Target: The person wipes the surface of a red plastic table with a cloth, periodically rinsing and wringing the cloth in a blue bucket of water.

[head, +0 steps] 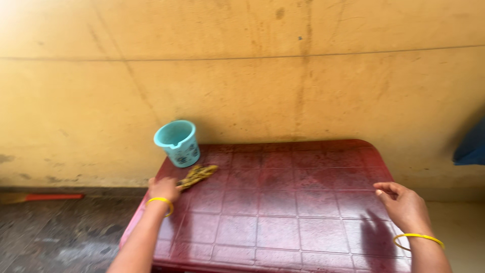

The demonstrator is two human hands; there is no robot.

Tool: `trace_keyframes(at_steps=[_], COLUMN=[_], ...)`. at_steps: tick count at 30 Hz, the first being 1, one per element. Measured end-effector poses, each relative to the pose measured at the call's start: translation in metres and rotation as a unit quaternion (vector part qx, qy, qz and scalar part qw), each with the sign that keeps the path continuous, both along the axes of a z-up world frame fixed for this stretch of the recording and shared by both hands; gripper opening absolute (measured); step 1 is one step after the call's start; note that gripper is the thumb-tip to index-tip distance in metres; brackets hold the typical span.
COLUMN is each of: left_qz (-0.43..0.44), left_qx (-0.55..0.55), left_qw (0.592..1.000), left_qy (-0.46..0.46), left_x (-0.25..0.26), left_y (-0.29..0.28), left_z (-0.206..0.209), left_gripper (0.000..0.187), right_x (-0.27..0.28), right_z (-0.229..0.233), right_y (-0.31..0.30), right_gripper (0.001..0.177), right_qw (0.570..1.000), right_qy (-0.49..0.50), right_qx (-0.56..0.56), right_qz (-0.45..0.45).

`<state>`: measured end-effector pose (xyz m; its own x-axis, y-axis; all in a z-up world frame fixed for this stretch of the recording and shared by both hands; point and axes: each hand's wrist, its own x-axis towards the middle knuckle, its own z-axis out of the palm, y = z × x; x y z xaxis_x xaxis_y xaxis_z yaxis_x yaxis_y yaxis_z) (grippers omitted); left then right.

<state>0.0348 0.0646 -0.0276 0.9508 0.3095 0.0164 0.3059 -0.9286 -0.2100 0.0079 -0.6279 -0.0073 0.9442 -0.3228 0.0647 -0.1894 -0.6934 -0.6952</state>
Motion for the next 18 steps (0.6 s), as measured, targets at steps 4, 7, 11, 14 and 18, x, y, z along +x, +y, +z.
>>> trace_keyframes(at_steps=[4, 7, 11, 14, 18], left_qz=[0.111, 0.119, 0.0, -0.226, -0.318], left_qx=[0.049, -0.078, -0.132, -0.107, -0.399], left_qw=[0.993, 0.988, 0.991, 0.968, 0.856], left_qy=[-0.015, -0.055, -0.017, 0.022, 0.078], left_x=[-0.055, -0.059, -0.029, -0.019, -0.066], left_y=[0.047, 0.039, -0.055, -0.184, -0.356], left_z=[-0.002, -0.003, -0.02, -0.03, -0.018], left_gripper=[0.03, 0.032, 0.036, 0.028, 0.027], right_x=[-0.006, -0.006, 0.002, 0.005, 0.006], right_z=[0.004, 0.001, -0.004, -0.003, 0.004], right_y=[0.004, 0.006, 0.014, 0.023, 0.037], right_gripper=[0.028, 0.029, 0.031, 0.031, 0.03], right_qw=[0.997, 0.997, 0.996, 0.996, 0.995], right_qy=[0.071, 0.064, 0.056, 0.06, 0.067], right_qx=[-0.038, -0.037, -0.055, -0.042, -0.039], right_qz=[-0.007, 0.004, 0.031, 0.05, 0.068])
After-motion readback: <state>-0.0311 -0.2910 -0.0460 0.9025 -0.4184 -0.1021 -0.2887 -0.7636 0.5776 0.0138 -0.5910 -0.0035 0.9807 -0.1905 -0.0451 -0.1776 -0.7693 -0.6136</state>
